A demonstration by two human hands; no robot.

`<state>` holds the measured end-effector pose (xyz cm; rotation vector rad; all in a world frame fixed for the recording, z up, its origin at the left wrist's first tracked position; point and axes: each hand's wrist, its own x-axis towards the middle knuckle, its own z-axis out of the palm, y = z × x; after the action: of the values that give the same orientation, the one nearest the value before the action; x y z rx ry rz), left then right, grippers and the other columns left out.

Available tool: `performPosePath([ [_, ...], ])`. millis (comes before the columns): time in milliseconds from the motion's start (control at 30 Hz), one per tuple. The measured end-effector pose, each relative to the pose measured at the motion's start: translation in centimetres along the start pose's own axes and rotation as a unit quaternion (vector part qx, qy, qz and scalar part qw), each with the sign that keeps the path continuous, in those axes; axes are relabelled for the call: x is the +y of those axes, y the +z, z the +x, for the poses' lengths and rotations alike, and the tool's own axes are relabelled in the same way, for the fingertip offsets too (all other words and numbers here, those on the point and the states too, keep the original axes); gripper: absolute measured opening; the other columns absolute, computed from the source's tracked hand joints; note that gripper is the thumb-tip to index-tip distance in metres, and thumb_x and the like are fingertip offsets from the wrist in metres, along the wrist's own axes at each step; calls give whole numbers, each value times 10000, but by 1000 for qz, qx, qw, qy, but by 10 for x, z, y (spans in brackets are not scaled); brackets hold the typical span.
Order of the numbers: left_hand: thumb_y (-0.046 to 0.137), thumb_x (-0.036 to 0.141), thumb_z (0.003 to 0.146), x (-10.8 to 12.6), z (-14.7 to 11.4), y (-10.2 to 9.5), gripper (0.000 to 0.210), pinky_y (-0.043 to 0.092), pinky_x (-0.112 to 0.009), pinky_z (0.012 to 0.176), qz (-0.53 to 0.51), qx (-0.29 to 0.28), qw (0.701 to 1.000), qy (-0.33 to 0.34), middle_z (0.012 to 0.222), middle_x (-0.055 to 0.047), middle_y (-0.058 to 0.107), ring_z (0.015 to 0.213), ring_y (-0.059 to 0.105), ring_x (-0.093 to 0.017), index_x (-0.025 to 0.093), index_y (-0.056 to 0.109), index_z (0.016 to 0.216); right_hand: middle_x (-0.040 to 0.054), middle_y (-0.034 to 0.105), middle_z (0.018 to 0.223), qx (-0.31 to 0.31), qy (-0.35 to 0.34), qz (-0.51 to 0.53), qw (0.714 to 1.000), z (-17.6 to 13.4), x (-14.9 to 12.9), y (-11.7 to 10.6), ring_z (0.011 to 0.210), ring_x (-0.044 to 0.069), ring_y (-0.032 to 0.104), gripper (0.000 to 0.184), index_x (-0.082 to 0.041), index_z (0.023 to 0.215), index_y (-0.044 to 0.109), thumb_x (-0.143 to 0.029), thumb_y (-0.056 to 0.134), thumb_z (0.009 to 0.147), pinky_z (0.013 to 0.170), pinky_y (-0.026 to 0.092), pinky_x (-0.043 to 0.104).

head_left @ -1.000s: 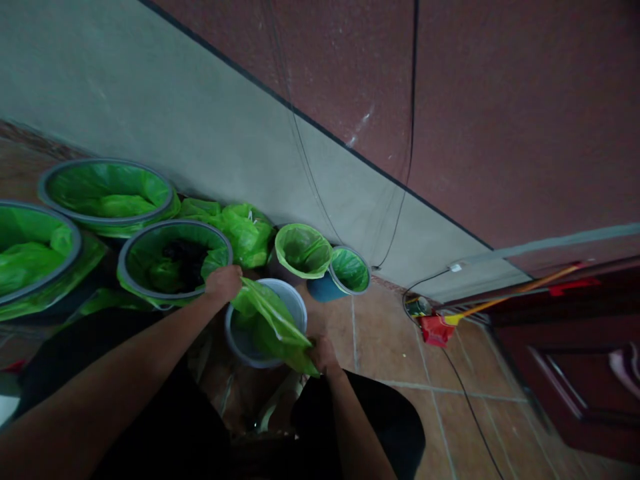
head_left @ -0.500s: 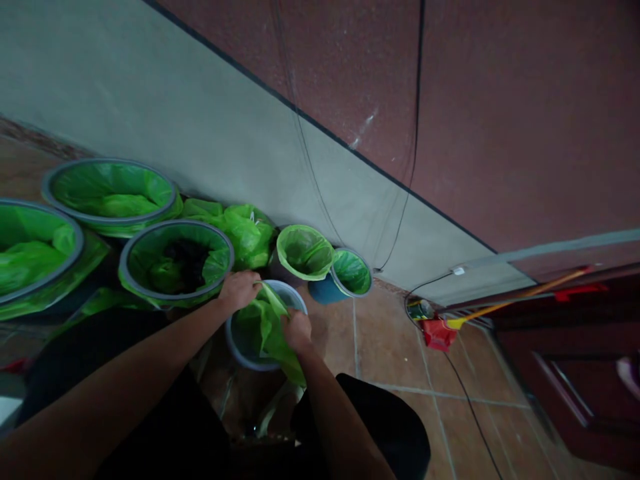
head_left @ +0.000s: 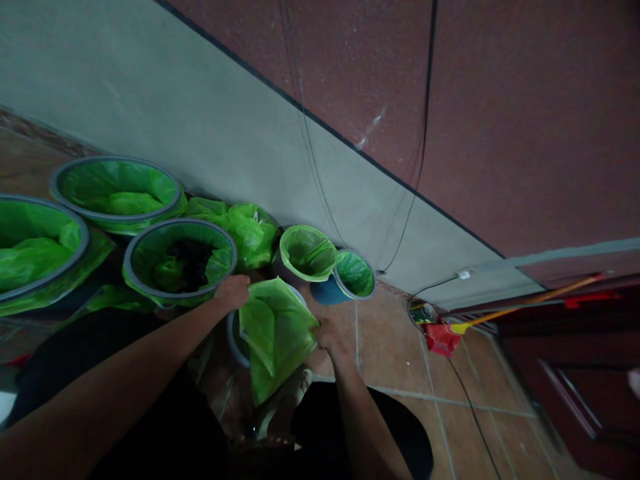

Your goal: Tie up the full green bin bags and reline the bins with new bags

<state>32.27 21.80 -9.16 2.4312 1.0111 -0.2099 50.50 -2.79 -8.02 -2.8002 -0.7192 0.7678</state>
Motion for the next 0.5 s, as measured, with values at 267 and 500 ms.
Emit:
performPosePath([
  [267, 422, 230, 918, 13, 0, 8, 343, 501, -290, 914, 23, 1, 998, 54, 1074, -99, 761, 1030, 700, -219, 180, 732, 1057, 184, 566, 1413, 120, -130, -36, 984, 8, -72, 13, 1327, 304, 513, 673, -137, 1412, 515, -339, 714, 801, 1059, 435, 388],
  [500, 456, 82, 854, 2, -6, 1, 307, 514, -324, 842, 52, 0, 998, 37, 1012, -148, 742, 986, 698, -253, 133, 736, 969, 129, 754, 1022, 113, -61, -17, 992, 32, -67, 11, 939, 219, 703, 338, -153, 1075, 748, -203, 430, 971, 820, 489, 272],
])
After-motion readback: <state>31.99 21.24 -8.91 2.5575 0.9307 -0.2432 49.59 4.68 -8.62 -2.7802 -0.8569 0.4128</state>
